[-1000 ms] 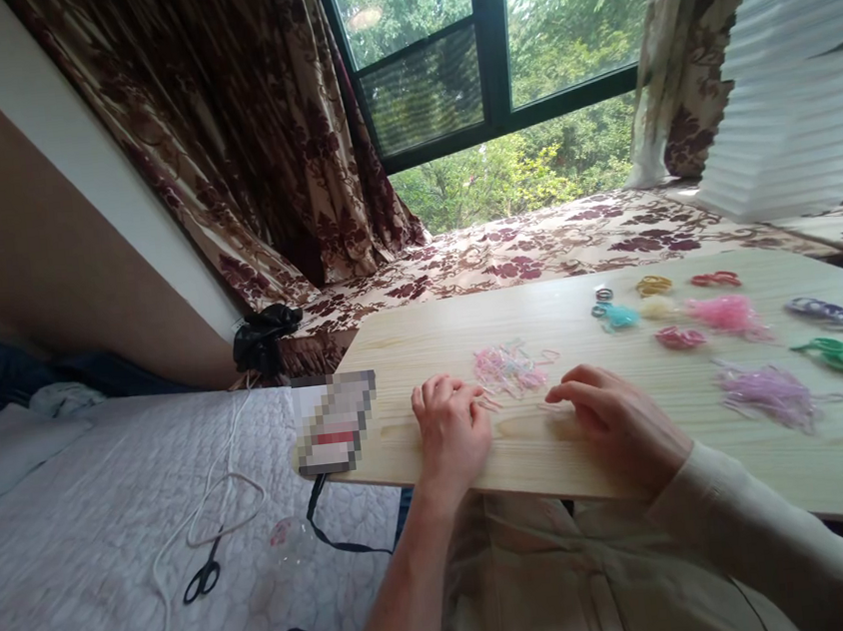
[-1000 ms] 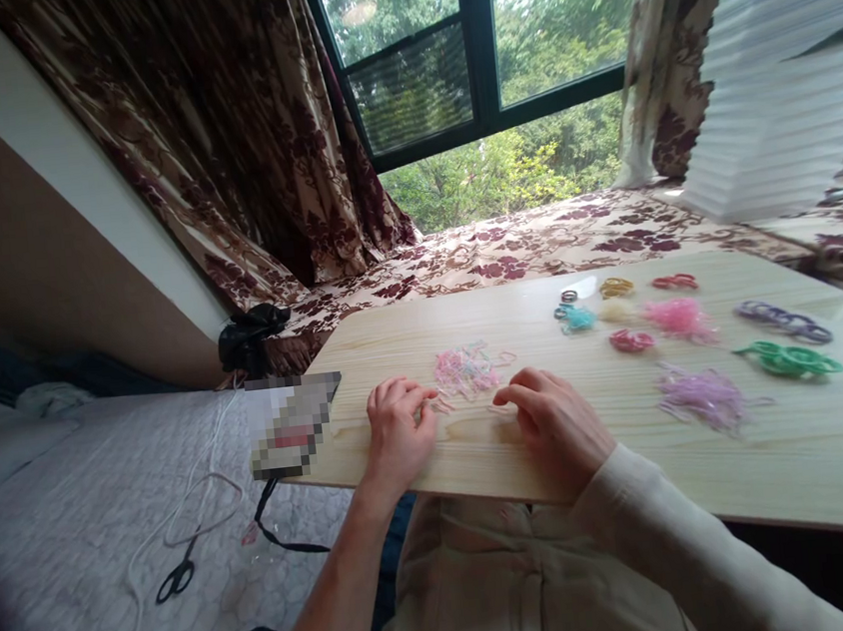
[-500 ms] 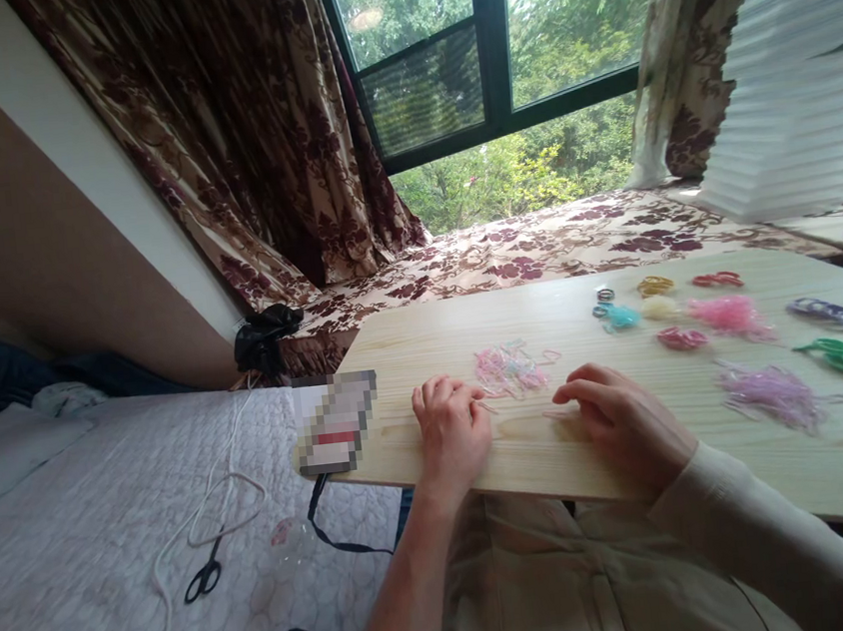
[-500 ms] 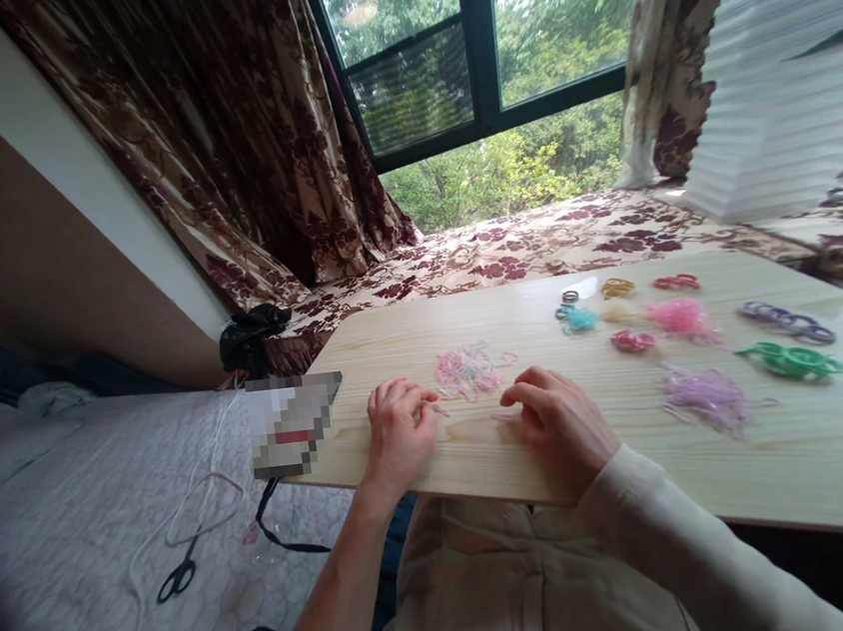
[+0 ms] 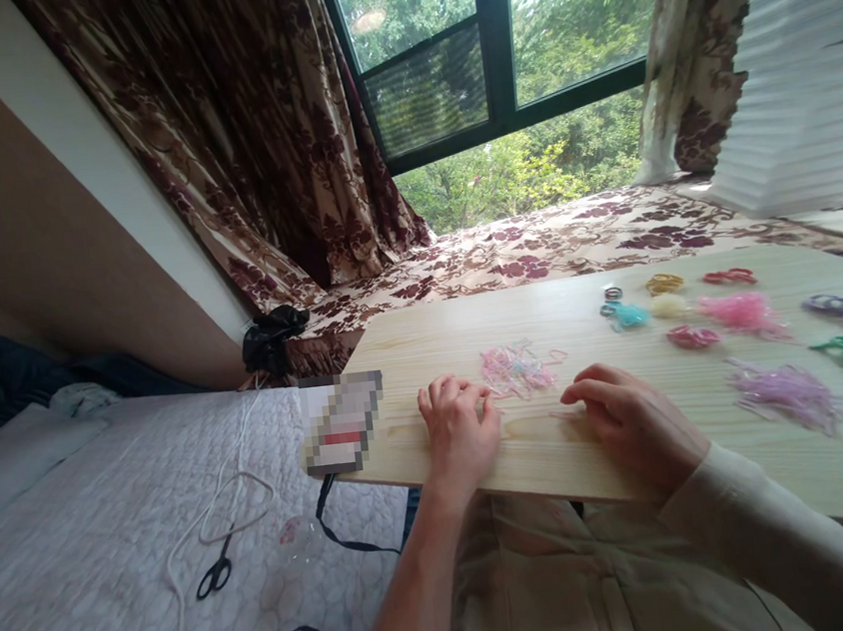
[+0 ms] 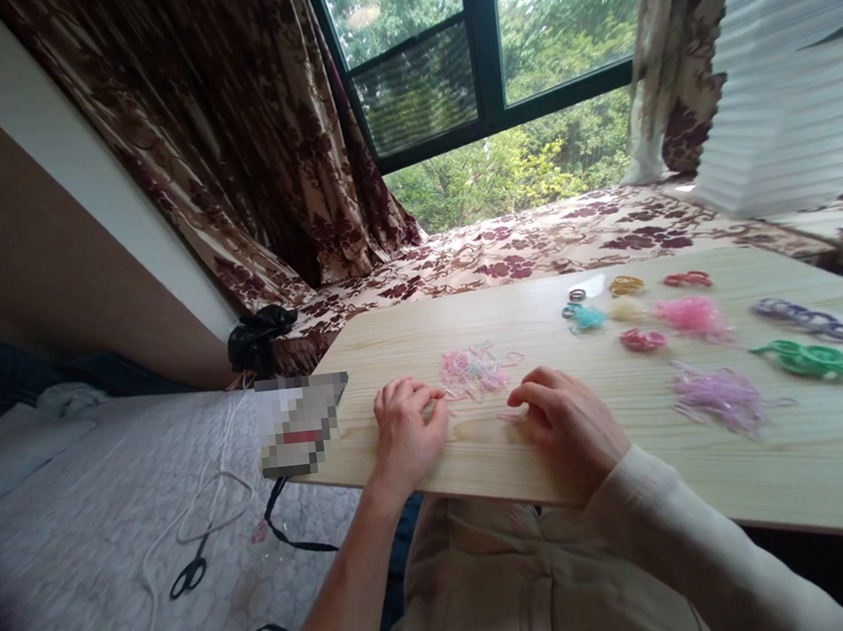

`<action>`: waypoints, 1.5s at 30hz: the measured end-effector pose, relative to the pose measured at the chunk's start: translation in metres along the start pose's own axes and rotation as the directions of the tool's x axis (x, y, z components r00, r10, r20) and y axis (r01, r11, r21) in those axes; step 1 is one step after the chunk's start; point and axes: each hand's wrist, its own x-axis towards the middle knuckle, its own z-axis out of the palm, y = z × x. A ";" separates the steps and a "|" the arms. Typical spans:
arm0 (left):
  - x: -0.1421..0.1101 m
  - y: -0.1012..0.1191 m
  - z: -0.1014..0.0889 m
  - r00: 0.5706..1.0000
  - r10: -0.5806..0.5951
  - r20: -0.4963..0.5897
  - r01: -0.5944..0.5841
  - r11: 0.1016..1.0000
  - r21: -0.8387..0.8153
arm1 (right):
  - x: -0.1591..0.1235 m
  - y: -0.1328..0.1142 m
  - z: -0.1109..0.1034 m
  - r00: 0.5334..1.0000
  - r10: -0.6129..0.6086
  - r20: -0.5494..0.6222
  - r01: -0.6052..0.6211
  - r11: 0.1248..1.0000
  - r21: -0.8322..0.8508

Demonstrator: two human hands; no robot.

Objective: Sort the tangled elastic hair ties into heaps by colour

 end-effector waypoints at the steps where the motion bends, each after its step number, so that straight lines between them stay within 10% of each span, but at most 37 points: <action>1: 0.000 0.001 0.000 1.000 -0.003 0.009 0.003 1.000 0.010 | 0.000 0.000 0.000 1.000 0.000 -0.003 0.000 1.000 0.001; 21: 0.029 0.009 -0.007 0.966 0.040 0.257 -0.054 0.997 0.048 | -0.001 -0.002 0.000 0.999 -0.004 -0.034 0.004 1.000 0.002; 45: 0.016 0.036 -0.007 0.979 0.187 0.079 -0.161 0.953 -0.258 | 0.000 -0.006 0.001 0.995 0.001 -0.100 0.004 0.999 0.048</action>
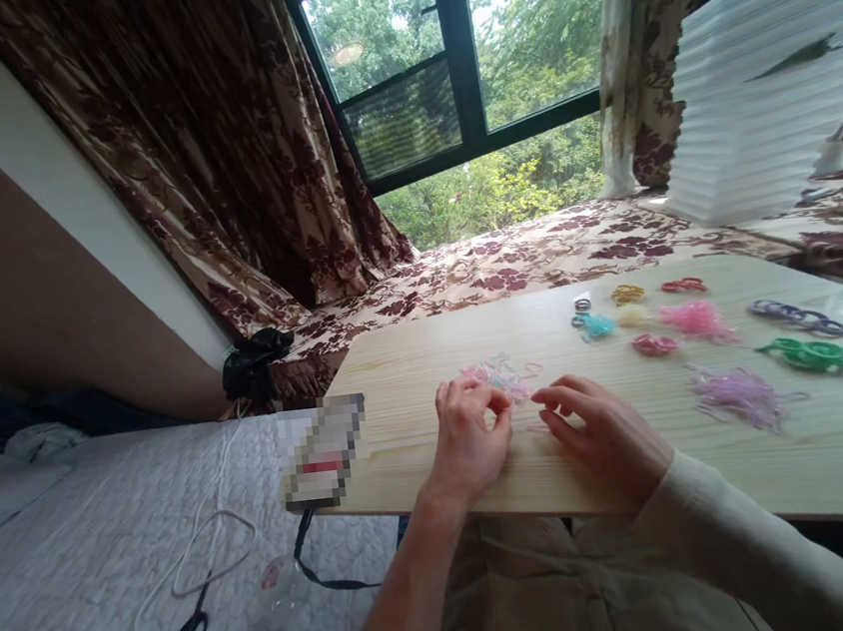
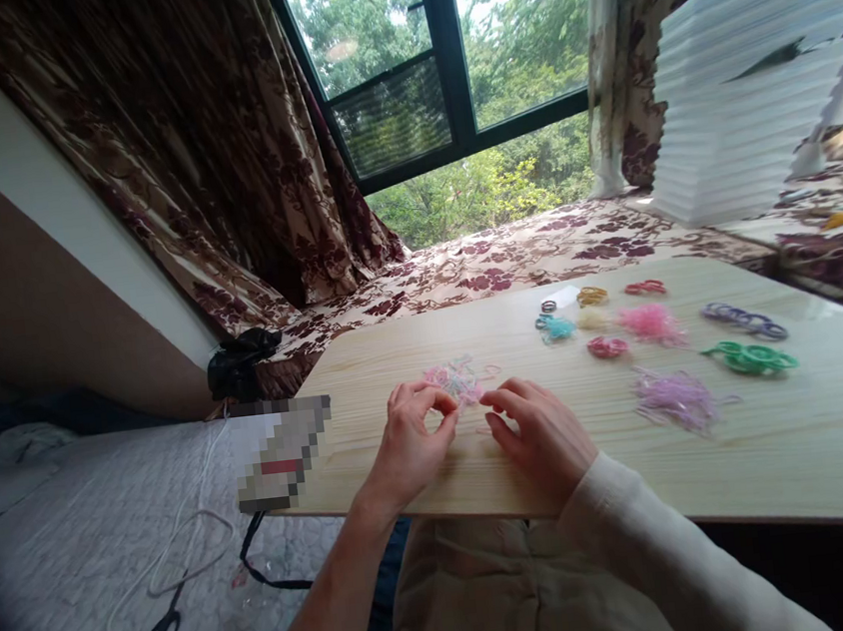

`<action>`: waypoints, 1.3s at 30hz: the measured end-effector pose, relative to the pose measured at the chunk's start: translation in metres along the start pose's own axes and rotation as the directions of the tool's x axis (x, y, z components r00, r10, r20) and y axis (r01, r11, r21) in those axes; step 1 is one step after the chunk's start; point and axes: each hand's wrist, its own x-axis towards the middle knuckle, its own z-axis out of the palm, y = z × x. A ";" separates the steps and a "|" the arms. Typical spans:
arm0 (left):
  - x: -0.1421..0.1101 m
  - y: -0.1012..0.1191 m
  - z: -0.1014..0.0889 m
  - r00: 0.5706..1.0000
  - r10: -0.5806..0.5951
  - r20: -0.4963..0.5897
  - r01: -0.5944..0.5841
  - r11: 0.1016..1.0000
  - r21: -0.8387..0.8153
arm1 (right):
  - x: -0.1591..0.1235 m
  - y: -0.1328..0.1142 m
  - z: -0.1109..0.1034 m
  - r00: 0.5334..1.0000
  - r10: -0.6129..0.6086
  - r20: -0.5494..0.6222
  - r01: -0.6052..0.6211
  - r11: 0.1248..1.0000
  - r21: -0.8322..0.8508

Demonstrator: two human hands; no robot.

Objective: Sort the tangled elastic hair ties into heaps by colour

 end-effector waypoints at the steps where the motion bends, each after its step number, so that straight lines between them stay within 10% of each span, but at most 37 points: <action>1: 0.000 0.001 0.000 1.000 0.012 -0.002 -0.012 1.000 0.006 | 0.000 0.000 0.000 1.000 0.000 -0.002 0.000 1.000 0.000; 39: -0.002 0.008 0.000 0.992 0.071 0.105 -0.065 0.996 -0.059 | 0.001 -0.003 -0.003 1.000 -0.016 0.002 0.016 0.999 0.050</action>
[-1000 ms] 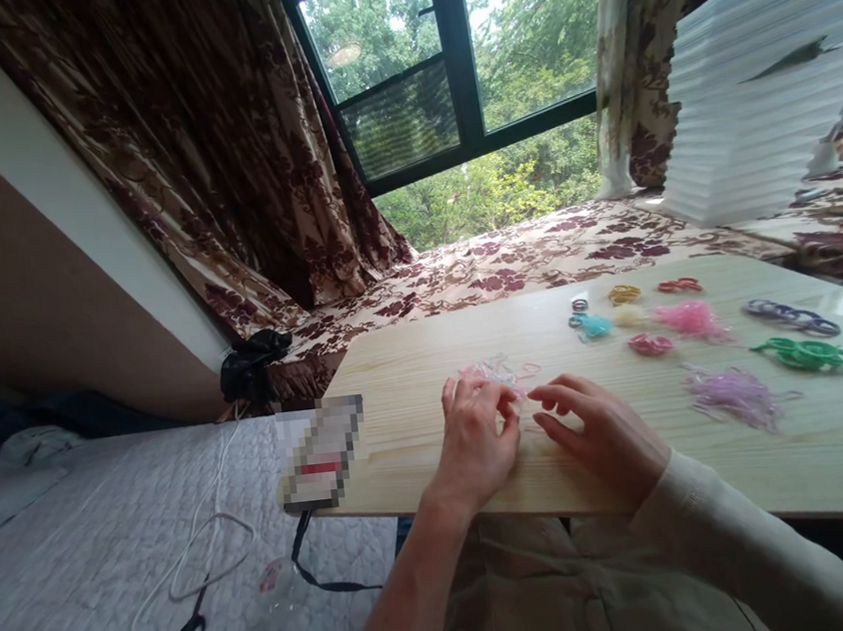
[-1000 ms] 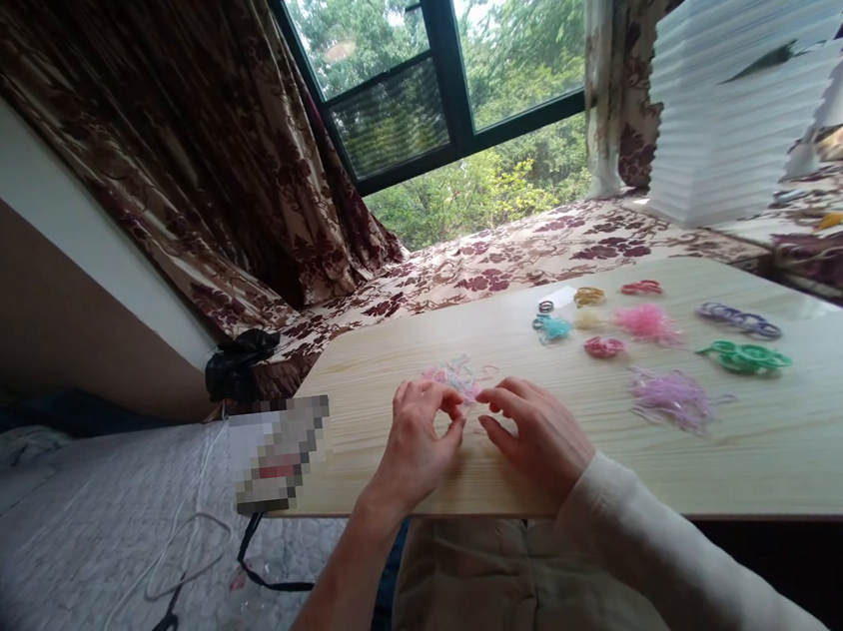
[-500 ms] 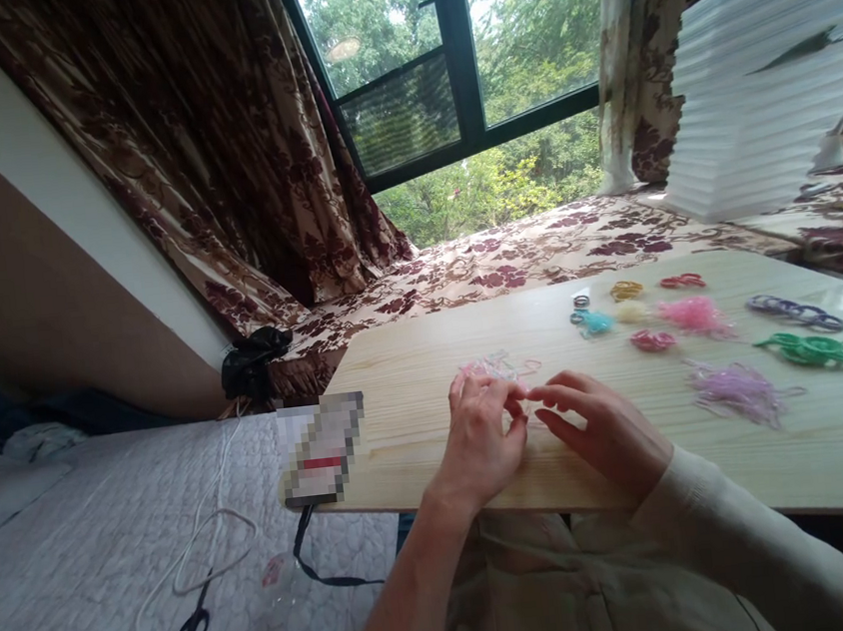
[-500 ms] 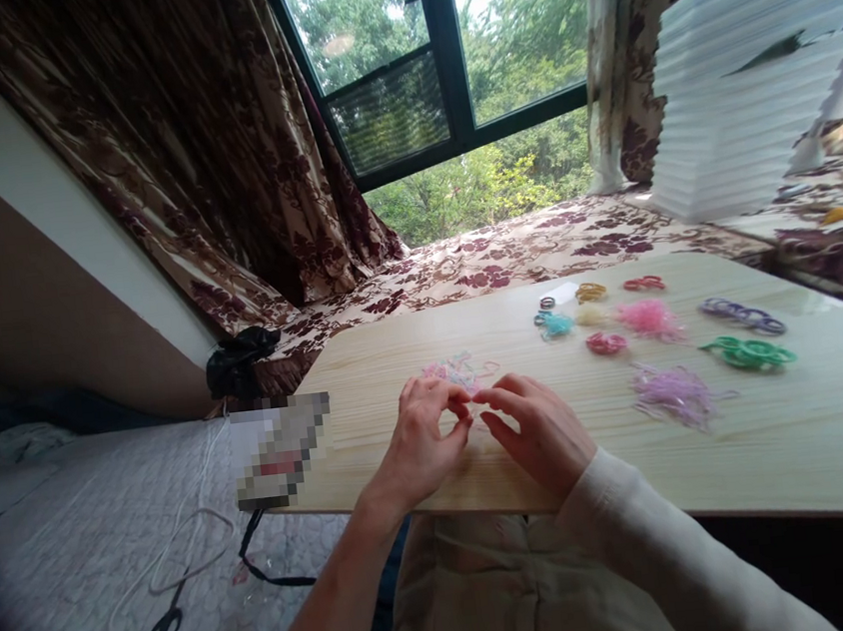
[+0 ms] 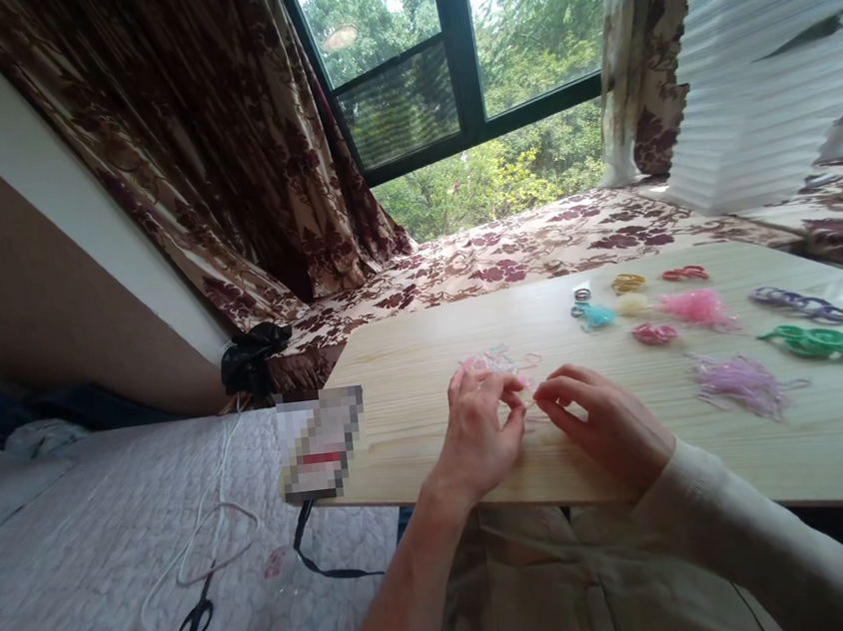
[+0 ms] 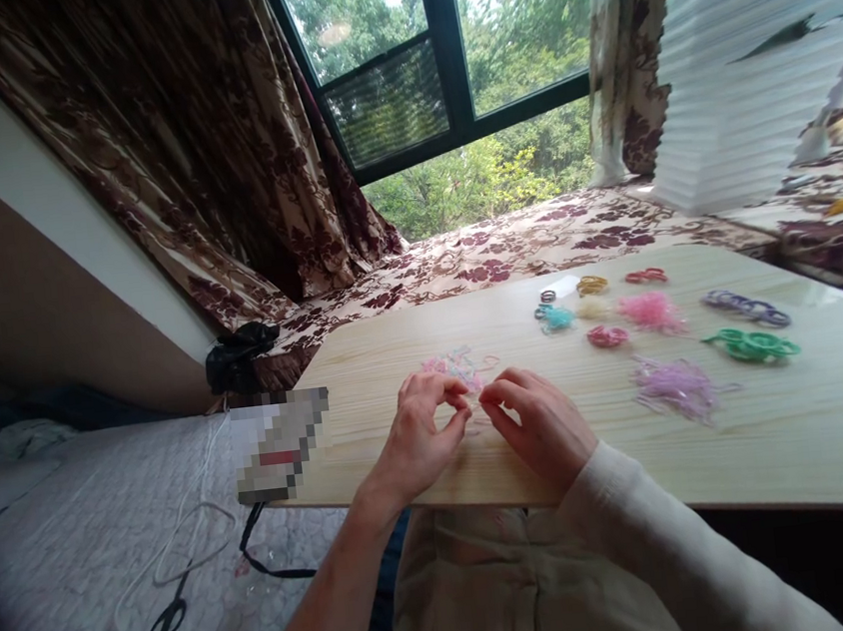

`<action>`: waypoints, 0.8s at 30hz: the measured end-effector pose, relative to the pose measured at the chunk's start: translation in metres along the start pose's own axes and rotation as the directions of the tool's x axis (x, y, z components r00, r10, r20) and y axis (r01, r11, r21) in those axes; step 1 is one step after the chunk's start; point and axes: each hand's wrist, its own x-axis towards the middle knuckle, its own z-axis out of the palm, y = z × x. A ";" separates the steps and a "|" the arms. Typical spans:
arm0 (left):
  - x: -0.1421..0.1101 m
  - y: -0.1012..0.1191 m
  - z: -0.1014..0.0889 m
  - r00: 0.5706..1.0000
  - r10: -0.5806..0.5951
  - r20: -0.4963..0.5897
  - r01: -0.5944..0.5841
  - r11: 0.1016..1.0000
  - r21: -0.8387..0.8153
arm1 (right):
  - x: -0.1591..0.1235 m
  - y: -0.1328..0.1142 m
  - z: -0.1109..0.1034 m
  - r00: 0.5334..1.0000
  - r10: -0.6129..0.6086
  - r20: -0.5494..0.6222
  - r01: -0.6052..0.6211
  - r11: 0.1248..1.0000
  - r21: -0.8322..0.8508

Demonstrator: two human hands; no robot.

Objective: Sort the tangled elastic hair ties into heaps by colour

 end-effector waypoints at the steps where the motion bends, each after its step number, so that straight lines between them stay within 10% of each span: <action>1: 0.000 0.000 0.000 1.000 0.002 -0.005 -0.002 1.000 -0.002 | 0.000 0.000 0.000 1.000 0.006 0.001 -0.006 1.000 0.002; 24: 0.001 -0.001 0.000 0.999 0.044 -0.024 -0.045 0.998 -0.031 | -0.001 0.001 0.001 1.000 0.002 -0.016 -0.002 1.000 -0.017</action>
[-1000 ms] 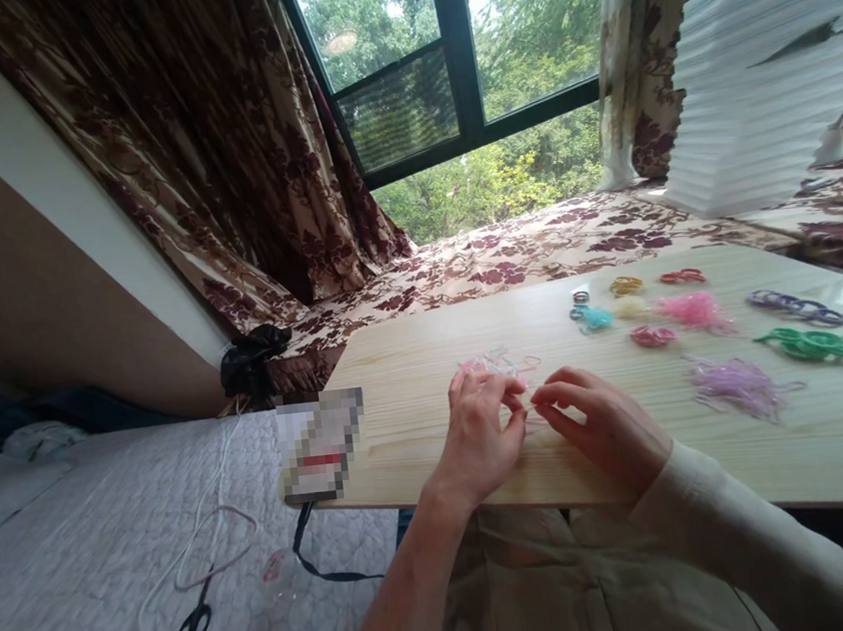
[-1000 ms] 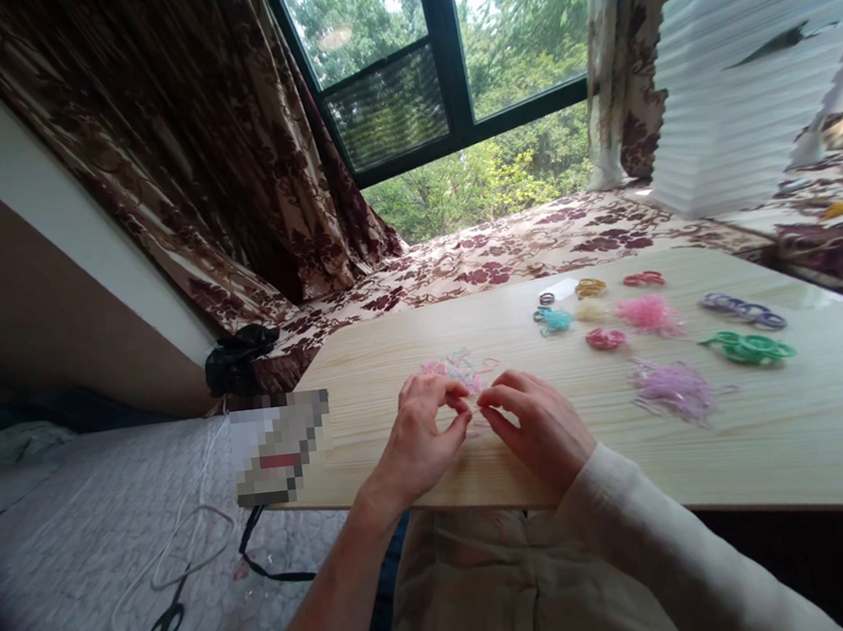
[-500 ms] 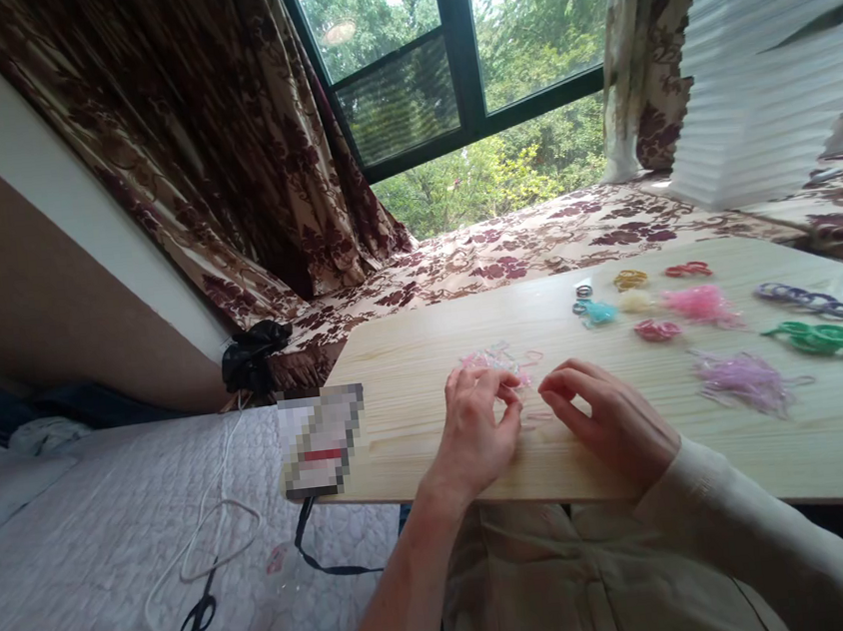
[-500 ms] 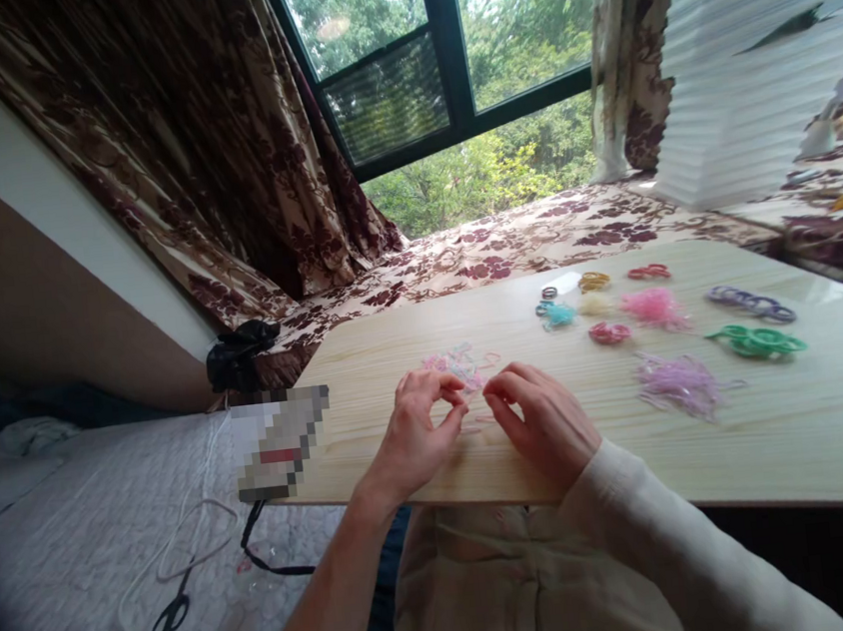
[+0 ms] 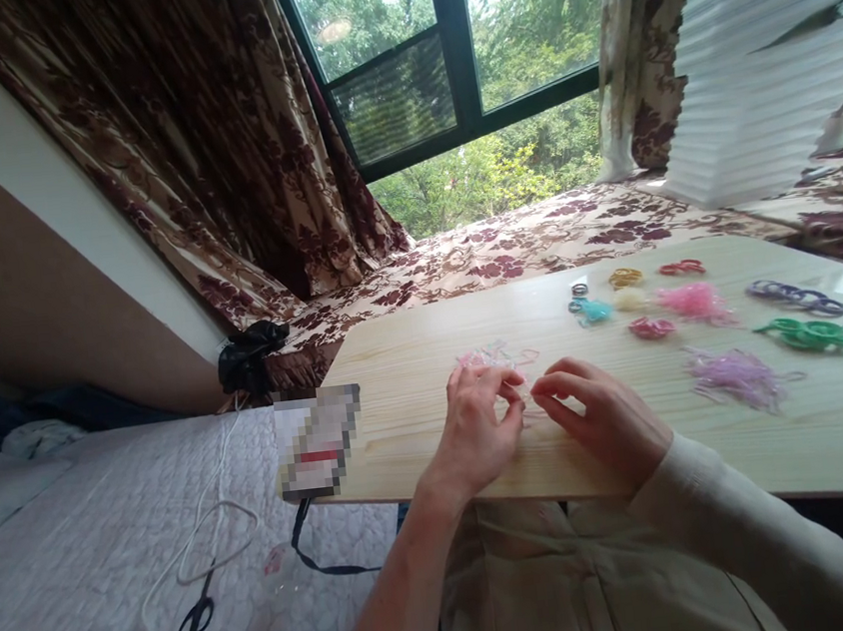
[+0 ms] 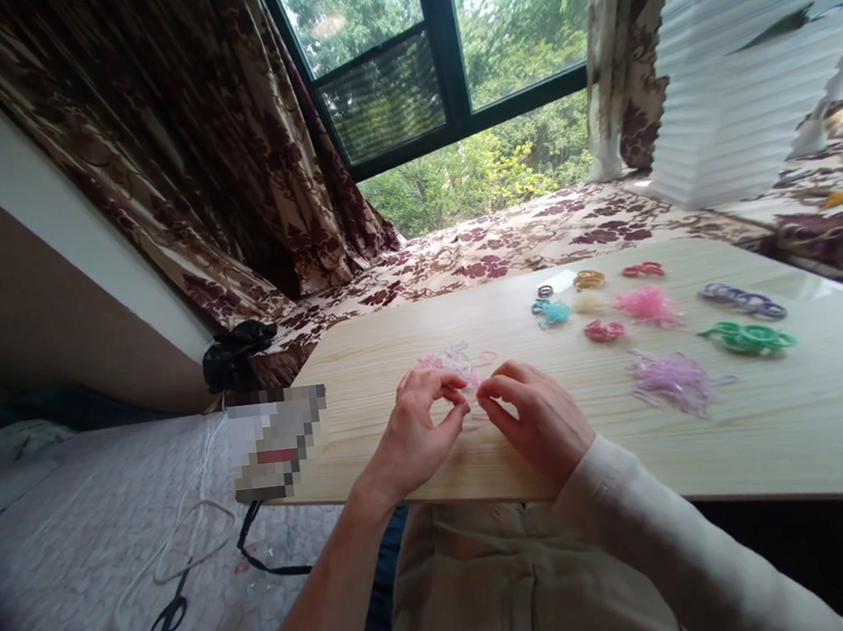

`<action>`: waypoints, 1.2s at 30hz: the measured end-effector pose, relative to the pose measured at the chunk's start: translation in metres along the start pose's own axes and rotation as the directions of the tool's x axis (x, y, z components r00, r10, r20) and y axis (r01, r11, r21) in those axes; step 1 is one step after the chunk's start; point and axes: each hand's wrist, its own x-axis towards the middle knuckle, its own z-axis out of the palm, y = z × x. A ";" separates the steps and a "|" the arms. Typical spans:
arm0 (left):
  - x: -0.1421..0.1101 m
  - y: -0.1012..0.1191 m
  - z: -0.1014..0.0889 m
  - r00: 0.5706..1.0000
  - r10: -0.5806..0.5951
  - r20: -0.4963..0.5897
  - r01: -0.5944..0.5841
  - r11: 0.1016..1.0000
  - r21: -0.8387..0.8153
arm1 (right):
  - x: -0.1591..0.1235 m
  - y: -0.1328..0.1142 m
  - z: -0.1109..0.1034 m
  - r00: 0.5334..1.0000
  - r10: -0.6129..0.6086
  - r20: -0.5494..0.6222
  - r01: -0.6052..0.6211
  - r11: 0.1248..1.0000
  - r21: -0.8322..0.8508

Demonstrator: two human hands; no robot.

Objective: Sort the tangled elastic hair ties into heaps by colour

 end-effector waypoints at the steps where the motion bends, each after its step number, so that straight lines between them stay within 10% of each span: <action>1: 0.000 -0.001 -0.001 1.000 -0.008 -0.004 0.008 1.000 0.006 | 0.000 0.000 0.000 1.000 0.005 0.002 -0.005 1.000 -0.002; 14: -0.015 -0.027 -0.002 0.977 -0.163 -0.140 0.185 0.971 0.154 | 0.002 -0.006 -0.006 1.000 0.006 0.019 -0.006 1.000 -0.007; 20: -0.024 -0.038 0.003 0.973 -0.130 -0.190 0.173 0.959 0.227 | -0.016 -0.006 -0.064 0.996 -0.021 -0.090 0.001 0.977 -0.214; 28: -0.025 -0.047 0.009 0.971 -0.087 -0.223 0.141 0.960 0.240 | -0.014 0.079 -0.169 0.916 0.384 -0.116 -0.384 0.755 -0.531; 36: -0.025 -0.053 0.007 0.970 -0.100 -0.222 0.152 0.962 0.229 | 0.015 0.148 -0.150 0.907 0.418 -0.046 -0.372 0.746 -0.552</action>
